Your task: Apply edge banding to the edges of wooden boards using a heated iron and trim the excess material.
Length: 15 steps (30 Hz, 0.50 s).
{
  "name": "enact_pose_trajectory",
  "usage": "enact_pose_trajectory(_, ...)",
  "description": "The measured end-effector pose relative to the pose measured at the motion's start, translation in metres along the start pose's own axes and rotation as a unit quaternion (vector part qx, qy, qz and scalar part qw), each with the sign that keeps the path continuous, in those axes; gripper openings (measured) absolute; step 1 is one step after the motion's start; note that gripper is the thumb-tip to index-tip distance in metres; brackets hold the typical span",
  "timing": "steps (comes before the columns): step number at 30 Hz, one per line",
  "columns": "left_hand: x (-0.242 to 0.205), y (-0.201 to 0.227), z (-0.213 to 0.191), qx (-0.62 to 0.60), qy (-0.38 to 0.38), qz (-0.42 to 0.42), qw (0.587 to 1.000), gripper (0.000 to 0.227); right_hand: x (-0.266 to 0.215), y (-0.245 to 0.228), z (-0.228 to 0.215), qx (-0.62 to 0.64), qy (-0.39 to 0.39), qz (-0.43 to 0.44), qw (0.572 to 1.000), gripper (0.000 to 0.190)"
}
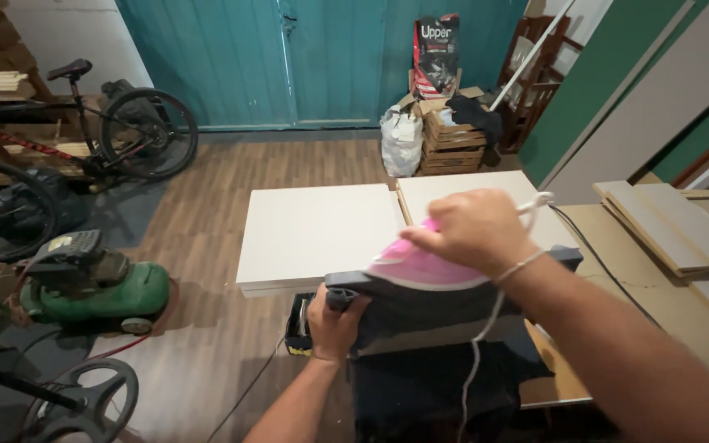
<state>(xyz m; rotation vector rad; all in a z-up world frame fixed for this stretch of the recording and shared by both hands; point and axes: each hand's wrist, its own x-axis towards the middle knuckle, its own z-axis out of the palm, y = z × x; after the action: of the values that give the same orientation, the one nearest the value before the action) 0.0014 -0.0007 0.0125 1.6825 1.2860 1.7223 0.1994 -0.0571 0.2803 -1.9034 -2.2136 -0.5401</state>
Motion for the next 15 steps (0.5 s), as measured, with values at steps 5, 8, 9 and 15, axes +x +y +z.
enact_pose_trajectory(5, -0.004, 0.006, -0.017, 0.026, -0.076, -0.083, 0.993, 0.044, -0.015, 0.051, -0.008, -0.052, -0.13, 0.059, 0.988, 0.071)
enact_pose_trajectory(8, -0.011, 0.015, -0.034, 0.051, -0.11, -0.155, 0.98, 0.042, -0.023, 0.067, 0.002, -0.066, -0.096, 0.066, 0.991, 0.07)
enact_pose_trajectory(9, -0.01, 0.02, -0.043, 0.061, -0.137, -0.188, 0.971, 0.05, -0.024, 0.068, 0.004, -0.067, -0.08, 0.061, 0.993, 0.068)
enact_pose_trajectory(15, -0.049, -0.045, -0.082, 0.056, -0.229, -0.208, 0.949, 0.08, -0.026, 0.068, 0.001, -0.057, -0.068, 0.053, 0.995, 0.068)
